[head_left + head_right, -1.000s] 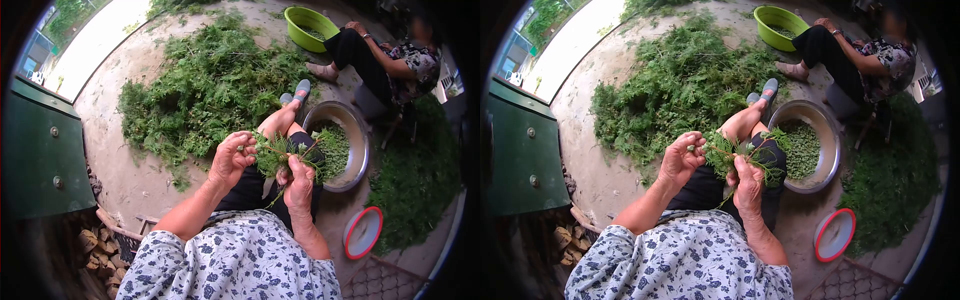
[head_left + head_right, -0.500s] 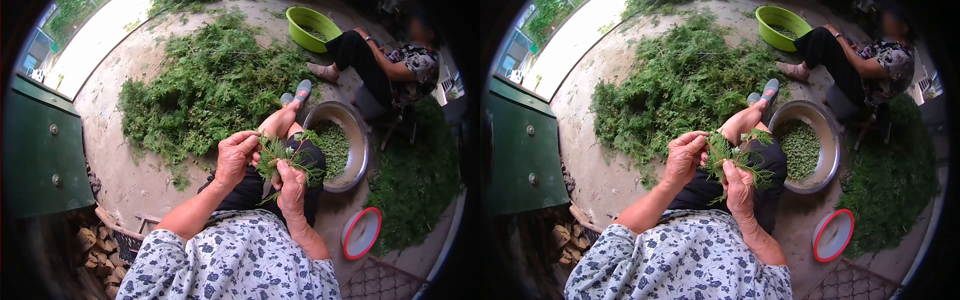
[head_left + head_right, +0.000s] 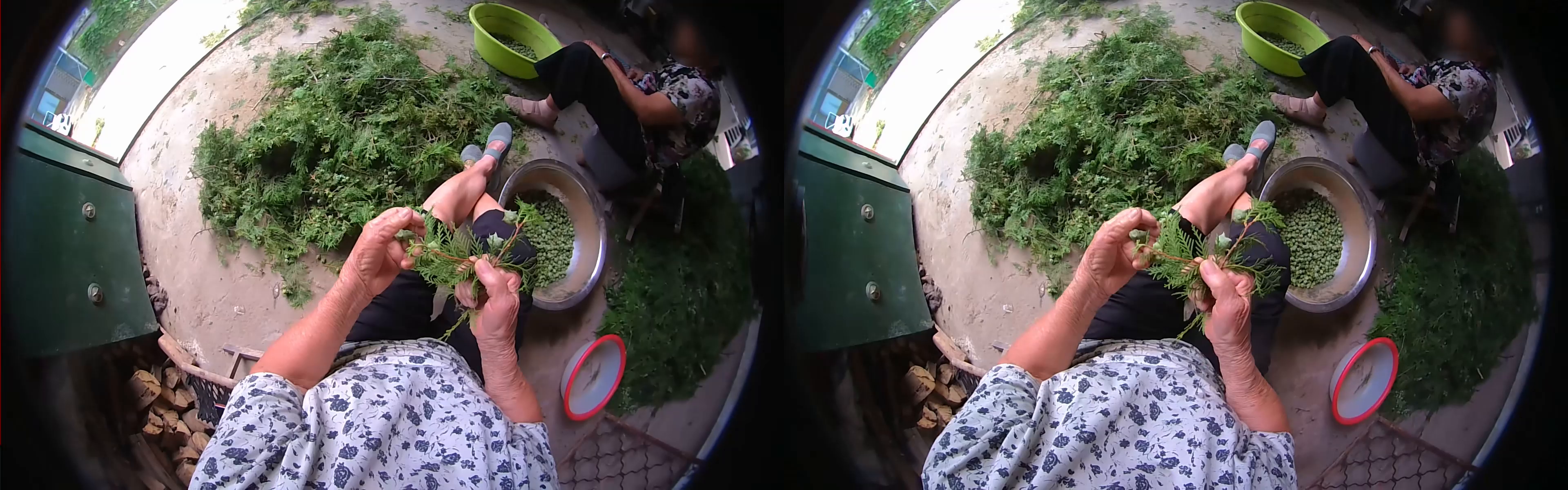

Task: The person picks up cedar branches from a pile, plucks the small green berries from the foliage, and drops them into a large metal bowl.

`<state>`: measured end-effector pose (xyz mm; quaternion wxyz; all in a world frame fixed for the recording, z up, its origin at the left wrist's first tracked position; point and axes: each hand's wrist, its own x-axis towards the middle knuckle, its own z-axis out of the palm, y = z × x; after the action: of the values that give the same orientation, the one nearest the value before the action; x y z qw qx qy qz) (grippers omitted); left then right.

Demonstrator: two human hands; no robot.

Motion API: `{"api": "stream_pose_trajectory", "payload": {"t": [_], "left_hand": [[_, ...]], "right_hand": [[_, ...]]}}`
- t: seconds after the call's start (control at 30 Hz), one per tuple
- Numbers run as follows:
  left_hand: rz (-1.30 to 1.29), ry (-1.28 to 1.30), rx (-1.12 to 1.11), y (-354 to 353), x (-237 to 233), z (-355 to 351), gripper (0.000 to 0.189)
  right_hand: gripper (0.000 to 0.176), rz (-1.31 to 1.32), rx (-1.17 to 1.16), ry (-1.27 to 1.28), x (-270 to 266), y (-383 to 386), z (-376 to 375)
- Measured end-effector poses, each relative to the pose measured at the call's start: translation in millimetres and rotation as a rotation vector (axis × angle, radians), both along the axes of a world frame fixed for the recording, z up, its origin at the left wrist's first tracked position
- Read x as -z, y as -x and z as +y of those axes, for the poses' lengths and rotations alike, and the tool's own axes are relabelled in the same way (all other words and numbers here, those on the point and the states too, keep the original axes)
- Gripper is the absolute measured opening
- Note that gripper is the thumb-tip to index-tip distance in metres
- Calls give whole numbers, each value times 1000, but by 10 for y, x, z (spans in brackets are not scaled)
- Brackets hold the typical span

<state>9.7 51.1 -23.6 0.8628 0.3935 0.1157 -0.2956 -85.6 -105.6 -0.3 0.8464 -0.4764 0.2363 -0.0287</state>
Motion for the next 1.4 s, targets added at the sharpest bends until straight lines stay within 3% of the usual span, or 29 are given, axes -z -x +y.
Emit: {"api": "stream_pose_trajectory", "payload": {"t": [0.07,0.1,0.17,0.3,0.43,0.5,0.57,0.63,0.7,0.8,0.9,0.97,1.03,1.13,1.4], "left_hand": [[29,113,262,27,29,13,29],[33,114,264,42,27,11,29],[-36,198,380,66,-10,14,29],[-22,160,387,62,-114,44,29],[-72,112,365,90,-18,2,22],[-83,-156,162,127,-60,-38,16],[-214,-277,137,133,11,-42,15],[-324,-456,35,144,-4,-63,15],[-316,-465,6,122,-10,-51,14],[-201,-374,-212,-58,167,97,15],[-123,-116,-89,-96,-2,150,15],[-92,-37,80,-65,-90,133,15],[-136,-122,215,14,-185,53,17],[-132,-50,388,76,-163,-7,23],[-211,-114,450,148,-93,-56,24]], "right_hand": [[19,-39,-11,115,46,-2,-23],[18,-82,-24,230,64,-4,-33],[20,-32,-40,152,49,-16,-49],[22,8,-27,36,0,-68,-25],[27,4,-76,115,71,-57,-72],[33,88,-153,292,95,-41,-63],[41,83,-235,576,42,-25,10],[39,51,-259,608,128,-20,36],[38,32,-242,592,110,-1,48],[37,7,-256,602,41,-2,6],[35,5,-323,615,47,-7,-51],[46,-59,-452,679,-35,-43,-44],[46,-90,-466,669,-39,-66,-29],[46,-103,-509,640,0,-82,-75],[56,-131,-575,634,101,-73,-144]]}}
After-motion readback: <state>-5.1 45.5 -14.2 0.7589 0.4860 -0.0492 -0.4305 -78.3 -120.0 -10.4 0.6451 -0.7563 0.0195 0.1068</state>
